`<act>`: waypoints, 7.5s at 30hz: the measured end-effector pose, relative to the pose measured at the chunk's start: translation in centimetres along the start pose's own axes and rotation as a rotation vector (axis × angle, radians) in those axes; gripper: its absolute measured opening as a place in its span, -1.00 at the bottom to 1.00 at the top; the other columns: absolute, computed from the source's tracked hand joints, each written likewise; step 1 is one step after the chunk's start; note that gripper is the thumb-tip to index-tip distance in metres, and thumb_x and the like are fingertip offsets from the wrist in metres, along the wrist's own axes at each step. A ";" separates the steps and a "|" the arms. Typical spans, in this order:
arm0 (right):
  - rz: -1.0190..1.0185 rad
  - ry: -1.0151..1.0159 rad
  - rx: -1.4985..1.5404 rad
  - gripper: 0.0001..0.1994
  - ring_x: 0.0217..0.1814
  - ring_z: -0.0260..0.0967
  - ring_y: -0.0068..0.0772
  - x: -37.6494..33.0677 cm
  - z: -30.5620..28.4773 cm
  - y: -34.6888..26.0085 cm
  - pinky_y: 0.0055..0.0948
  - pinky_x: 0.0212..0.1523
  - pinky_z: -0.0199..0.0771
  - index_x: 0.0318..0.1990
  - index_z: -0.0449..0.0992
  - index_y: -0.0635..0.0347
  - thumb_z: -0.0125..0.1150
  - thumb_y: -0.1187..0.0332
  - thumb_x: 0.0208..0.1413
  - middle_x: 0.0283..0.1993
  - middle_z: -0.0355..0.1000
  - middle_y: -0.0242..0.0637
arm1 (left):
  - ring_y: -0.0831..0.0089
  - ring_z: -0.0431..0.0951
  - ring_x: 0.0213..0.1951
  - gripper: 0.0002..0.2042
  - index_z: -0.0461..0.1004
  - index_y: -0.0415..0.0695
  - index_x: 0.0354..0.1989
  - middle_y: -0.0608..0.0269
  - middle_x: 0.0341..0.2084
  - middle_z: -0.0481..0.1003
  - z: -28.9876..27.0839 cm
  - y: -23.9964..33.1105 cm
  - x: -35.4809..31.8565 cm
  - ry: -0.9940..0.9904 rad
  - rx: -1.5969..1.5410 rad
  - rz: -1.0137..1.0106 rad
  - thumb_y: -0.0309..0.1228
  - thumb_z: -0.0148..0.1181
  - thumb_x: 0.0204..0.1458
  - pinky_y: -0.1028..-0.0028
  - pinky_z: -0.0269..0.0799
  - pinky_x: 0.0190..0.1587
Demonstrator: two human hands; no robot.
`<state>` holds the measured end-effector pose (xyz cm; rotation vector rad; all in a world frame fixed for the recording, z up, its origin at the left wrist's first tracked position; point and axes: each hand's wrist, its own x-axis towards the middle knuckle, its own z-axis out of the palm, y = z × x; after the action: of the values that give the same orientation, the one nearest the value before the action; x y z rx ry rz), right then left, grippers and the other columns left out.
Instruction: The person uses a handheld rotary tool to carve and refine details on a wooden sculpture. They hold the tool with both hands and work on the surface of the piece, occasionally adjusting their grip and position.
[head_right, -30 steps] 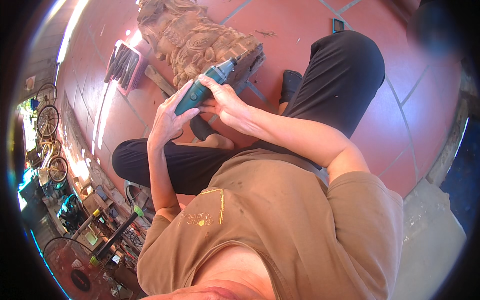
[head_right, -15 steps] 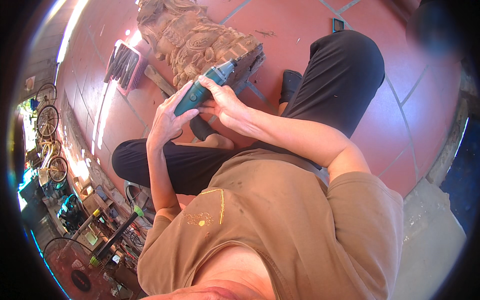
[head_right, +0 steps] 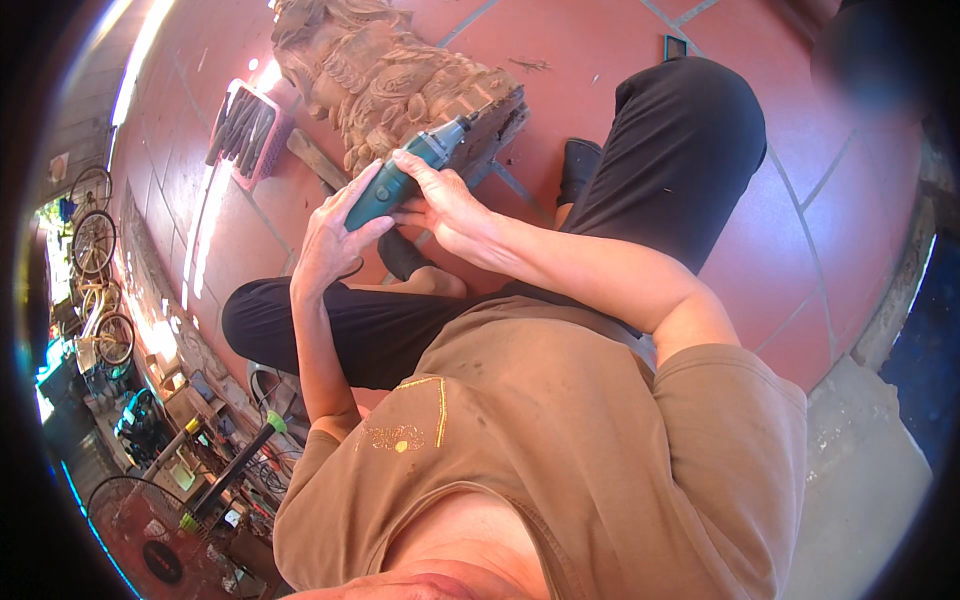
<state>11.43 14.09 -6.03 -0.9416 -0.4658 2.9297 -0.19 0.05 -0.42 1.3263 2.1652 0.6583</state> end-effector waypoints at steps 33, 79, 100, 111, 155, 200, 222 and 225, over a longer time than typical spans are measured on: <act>0.016 -0.045 -0.044 -0.59 -0.03 0.48 -0.15 1.3 0.0 -0.2 -0.07 0.08 0.46 -0.06 0.44 0.22 0.26 0.06 0.14 -0.08 0.48 -0.17 | 0.02 0.52 -0.10 -0.33 0.26 0.03 0.31 -0.04 -0.11 0.51 0.3 -0.2 -0.2 0.094 -0.004 0.010 -0.21 0.35 -0.02 0.23 0.41 -0.02; 0.024 -0.020 -0.041 -0.59 -0.06 0.49 -0.13 1.8 0.0 -0.4 -0.07 0.05 0.49 -0.05 0.43 0.22 0.27 0.08 0.13 -0.11 0.49 -0.18 | 0.02 0.52 -0.15 -0.33 0.26 0.02 0.31 -0.02 -0.14 0.52 0.6 -0.2 0.0 0.135 0.007 0.036 -0.19 0.34 -0.02 0.22 0.42 -0.05; 0.029 -0.019 -0.019 -0.61 -0.05 0.50 -0.16 1.1 -0.3 -0.2 -0.02 0.05 0.50 -0.06 0.41 0.19 0.28 0.10 0.13 -0.13 0.50 -0.17 | 0.08 0.50 0.00 -0.31 0.25 -0.04 0.31 -0.06 0.01 0.48 0.3 -0.2 -0.1 0.054 0.020 0.004 -0.22 0.35 -0.03 0.27 0.38 0.06; 0.020 -0.007 -0.004 -0.61 -0.07 0.51 -0.19 0.6 -0.2 -0.2 -0.05 0.01 0.54 -0.07 0.41 0.21 0.27 0.10 0.14 -0.14 0.50 -0.18 | 0.12 0.48 0.09 -0.31 0.25 -0.13 0.30 -0.07 0.09 0.44 0.2 -0.3 0.0 0.016 0.003 0.007 -0.27 0.36 -0.04 0.30 0.36 0.12; 0.029 -0.002 0.004 -0.59 0.04 0.46 -0.19 0.2 -0.2 -0.1 -0.03 0.16 0.42 -0.03 0.43 0.22 0.26 0.09 0.15 -0.02 0.47 -0.17 | -0.01 0.51 -0.14 -0.32 0.25 0.08 0.32 -0.02 -0.10 0.51 0.7 -0.6 -0.3 0.074 0.000 0.046 -0.15 0.33 -0.02 0.20 0.41 -0.02; 0.011 0.007 -0.052 -0.59 -0.02 0.49 -0.14 1.3 0.0 -0.2 -0.05 0.08 0.46 -0.07 0.45 0.23 0.28 0.07 0.13 -0.08 0.49 -0.16 | 0.00 0.55 -0.12 -0.34 0.27 -0.01 0.30 -0.06 -0.11 0.52 0.8 0.4 -0.4 0.138 -0.010 0.033 -0.22 0.34 -0.01 0.22 0.43 -0.05; 0.021 -0.043 -0.046 -0.59 0.02 0.47 -0.12 0.9 -0.3 -0.1 -0.04 0.08 0.46 -0.05 0.45 0.25 0.24 0.07 0.16 -0.03 0.47 -0.12 | 0.04 0.56 -0.15 -0.33 0.27 -0.02 0.30 -0.06 -0.16 0.53 0.7 0.5 -0.5 0.124 -0.026 0.052 -0.23 0.35 -0.02 0.25 0.44 -0.07; 0.008 -0.030 -0.047 -0.60 -0.02 0.48 -0.12 1.0 -0.4 0.0 -0.05 0.04 0.48 -0.07 0.45 0.22 0.25 0.06 0.15 -0.07 0.48 -0.14 | 0.04 0.55 -0.14 -0.33 0.27 -0.02 0.30 -0.06 -0.15 0.53 0.8 0.5 -0.4 0.122 -0.028 0.060 -0.22 0.35 -0.02 0.25 0.44 -0.06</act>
<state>10.85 14.27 -6.88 -0.9086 -0.5358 2.9565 0.78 -0.05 -0.60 1.3732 2.2104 0.8098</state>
